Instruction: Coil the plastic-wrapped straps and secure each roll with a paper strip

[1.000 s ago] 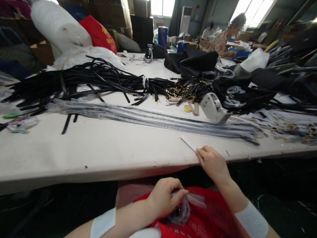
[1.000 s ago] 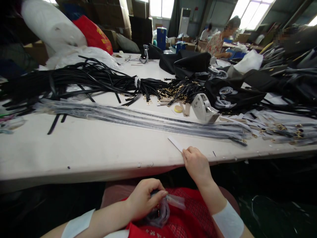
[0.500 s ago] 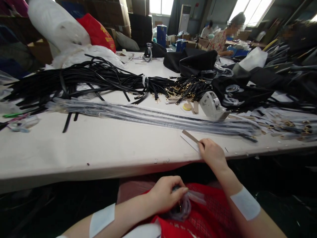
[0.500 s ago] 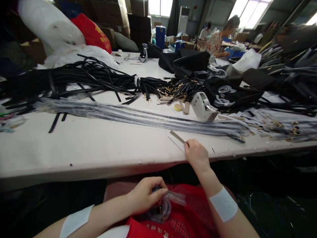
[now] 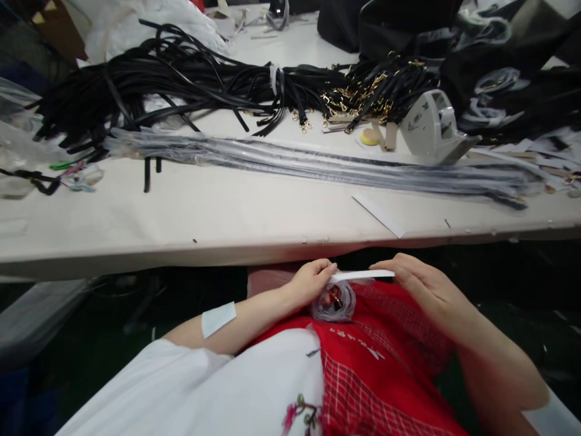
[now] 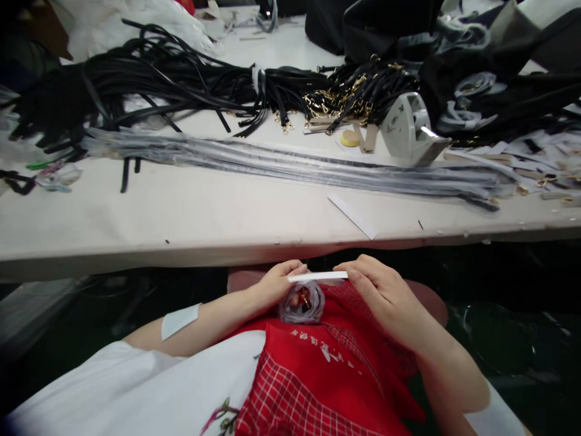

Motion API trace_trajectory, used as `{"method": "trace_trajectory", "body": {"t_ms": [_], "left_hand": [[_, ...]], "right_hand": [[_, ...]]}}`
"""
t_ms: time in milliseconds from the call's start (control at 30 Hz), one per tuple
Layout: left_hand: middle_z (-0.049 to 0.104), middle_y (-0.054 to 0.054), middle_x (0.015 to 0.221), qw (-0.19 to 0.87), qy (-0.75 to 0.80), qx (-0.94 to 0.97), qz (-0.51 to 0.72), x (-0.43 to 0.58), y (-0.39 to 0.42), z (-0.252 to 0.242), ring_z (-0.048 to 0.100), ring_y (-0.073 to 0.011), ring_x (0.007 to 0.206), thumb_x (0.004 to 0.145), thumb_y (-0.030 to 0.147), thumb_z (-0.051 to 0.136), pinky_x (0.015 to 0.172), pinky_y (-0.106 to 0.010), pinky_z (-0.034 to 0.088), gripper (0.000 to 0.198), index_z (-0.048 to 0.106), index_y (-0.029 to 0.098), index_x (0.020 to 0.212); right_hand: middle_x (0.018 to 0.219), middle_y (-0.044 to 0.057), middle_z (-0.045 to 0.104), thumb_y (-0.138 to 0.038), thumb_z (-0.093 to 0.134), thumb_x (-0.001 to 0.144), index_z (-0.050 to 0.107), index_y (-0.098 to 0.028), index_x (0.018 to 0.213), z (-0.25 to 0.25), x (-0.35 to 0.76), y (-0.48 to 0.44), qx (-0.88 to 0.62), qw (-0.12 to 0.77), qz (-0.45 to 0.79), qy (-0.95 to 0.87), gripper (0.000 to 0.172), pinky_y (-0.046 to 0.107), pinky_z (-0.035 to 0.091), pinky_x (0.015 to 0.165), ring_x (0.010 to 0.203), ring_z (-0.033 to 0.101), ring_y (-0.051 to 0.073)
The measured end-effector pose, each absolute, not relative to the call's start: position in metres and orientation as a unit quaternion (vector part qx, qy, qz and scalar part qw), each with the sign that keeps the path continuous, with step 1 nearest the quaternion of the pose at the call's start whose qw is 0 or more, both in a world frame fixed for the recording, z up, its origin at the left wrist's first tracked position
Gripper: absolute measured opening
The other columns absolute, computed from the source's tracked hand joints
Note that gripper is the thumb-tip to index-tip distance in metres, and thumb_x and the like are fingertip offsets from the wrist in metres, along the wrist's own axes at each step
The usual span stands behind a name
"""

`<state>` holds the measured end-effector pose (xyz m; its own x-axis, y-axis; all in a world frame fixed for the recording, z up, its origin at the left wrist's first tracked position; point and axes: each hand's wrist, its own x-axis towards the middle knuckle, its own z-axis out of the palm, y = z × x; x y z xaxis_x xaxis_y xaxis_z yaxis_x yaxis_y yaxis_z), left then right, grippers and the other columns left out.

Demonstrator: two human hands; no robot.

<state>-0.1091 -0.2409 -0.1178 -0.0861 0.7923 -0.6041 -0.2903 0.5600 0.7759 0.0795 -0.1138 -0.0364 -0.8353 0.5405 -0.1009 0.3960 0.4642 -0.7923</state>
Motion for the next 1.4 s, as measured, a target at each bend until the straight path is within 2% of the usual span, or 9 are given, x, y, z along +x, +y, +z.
{"method": "trace_trajectory", "body": {"t_ms": [233,433,600,833,933,1067,1167,1300,1400], "left_hand": [[0.049,0.007,0.047,0.625,0.603,0.245,0.431,-0.102,-0.243,-0.123,0.038,-0.0071,0.033,0.086,0.057,0.051,0.035,-0.019,0.027,0.04,0.051,0.019,0.075],[0.056,0.005,0.055,0.603,0.63,0.257,0.417,-0.102,-0.245,-0.119,0.043,-0.0064,0.035,0.087,0.053,0.051,0.037,-0.018,0.031,0.036,0.053,0.018,0.079],[0.056,0.004,0.051,0.606,0.629,0.264,0.409,-0.104,-0.248,-0.114,0.046,-0.0089,0.036,0.087,0.053,0.049,0.037,-0.019,0.033,0.035,0.053,0.019,0.08],[0.057,0.003,0.053,0.622,0.603,0.284,0.41,-0.101,-0.251,-0.11,0.048,-0.0114,0.039,0.086,0.056,0.049,0.038,-0.022,0.035,0.036,0.051,0.02,0.08],[0.056,0.003,0.057,0.589,0.617,0.317,0.415,-0.102,-0.251,-0.112,0.052,-0.0124,0.048,0.085,0.051,0.051,0.047,-0.023,0.039,0.034,0.052,0.019,0.075],[0.055,0.001,0.064,0.521,0.651,0.371,0.408,-0.108,-0.251,-0.111,0.05,-0.0125,0.06,0.083,0.045,0.054,0.056,-0.024,0.039,0.032,0.057,0.016,0.068],[0.054,0.002,0.063,0.509,0.649,0.409,0.391,-0.109,-0.251,-0.103,0.048,-0.012,0.06,0.084,0.04,0.052,0.057,-0.023,0.038,0.03,0.057,0.016,0.067],[0.044,0.004,0.057,0.487,0.629,0.497,0.347,-0.101,-0.249,-0.089,0.041,-0.0099,0.056,0.084,0.029,0.048,0.054,-0.022,0.032,0.03,0.045,0.018,0.057],[0.04,0.005,0.054,0.482,0.623,0.526,0.321,-0.097,-0.248,-0.087,0.037,-0.0095,0.054,0.088,0.033,0.046,0.052,-0.023,0.029,0.036,0.041,0.018,0.055]], "right_hand": [[0.082,0.002,0.066,-0.038,0.058,0.088,0.066,-0.021,0.085,-0.038,0.088,-0.134,-0.323,0.041,0.365,-0.872,0.019,0.028,0.044,0.067,0.074,0.061,0.018],[0.064,-0.001,0.062,-0.034,0.055,0.084,0.059,-0.022,0.064,-0.038,0.089,-0.149,-0.337,0.006,0.266,-0.903,0.023,0.029,0.034,0.058,0.06,0.056,0.016],[0.056,-0.001,0.058,-0.031,0.054,0.081,0.053,-0.022,0.056,-0.034,0.086,-0.16,-0.32,-0.008,0.207,-0.924,0.026,0.029,0.027,0.054,0.053,0.051,0.015],[0.066,0.003,0.067,-0.03,0.054,0.086,0.061,-0.021,0.065,-0.055,0.06,-0.173,-0.269,-0.037,0.191,-0.943,0.024,0.029,0.031,0.058,0.062,0.059,0.017],[0.073,0.004,0.068,-0.03,0.057,0.087,0.065,-0.021,0.072,-0.066,0.052,-0.17,-0.263,-0.04,0.196,-0.944,0.02,0.028,0.035,0.062,0.068,0.06,0.018],[0.069,0.001,0.066,-0.033,0.066,0.083,0.063,-0.021,0.068,-0.057,0.061,-0.155,-0.287,-0.034,0.299,-0.909,0.019,0.026,0.036,0.057,0.063,0.058,0.016],[0.068,0.0,0.066,-0.036,0.061,0.087,0.064,-0.021,0.07,-0.046,0.07,-0.143,-0.309,0.006,0.386,-0.869,0.023,0.025,0.039,0.056,0.062,0.058,0.015],[0.072,0.002,0.067,-0.035,0.057,0.089,0.063,-0.02,0.073,-0.049,0.069,-0.137,-0.335,0.099,0.371,-0.86,0.023,0.026,0.043,0.06,0.066,0.059,0.016],[0.068,0.002,0.065,-0.034,0.056,0.089,0.061,-0.02,0.071,-0.047,0.07,-0.141,-0.326,0.116,0.361,-0.866,0.023,0.026,0.042,0.057,0.062,0.058,0.016]]}}
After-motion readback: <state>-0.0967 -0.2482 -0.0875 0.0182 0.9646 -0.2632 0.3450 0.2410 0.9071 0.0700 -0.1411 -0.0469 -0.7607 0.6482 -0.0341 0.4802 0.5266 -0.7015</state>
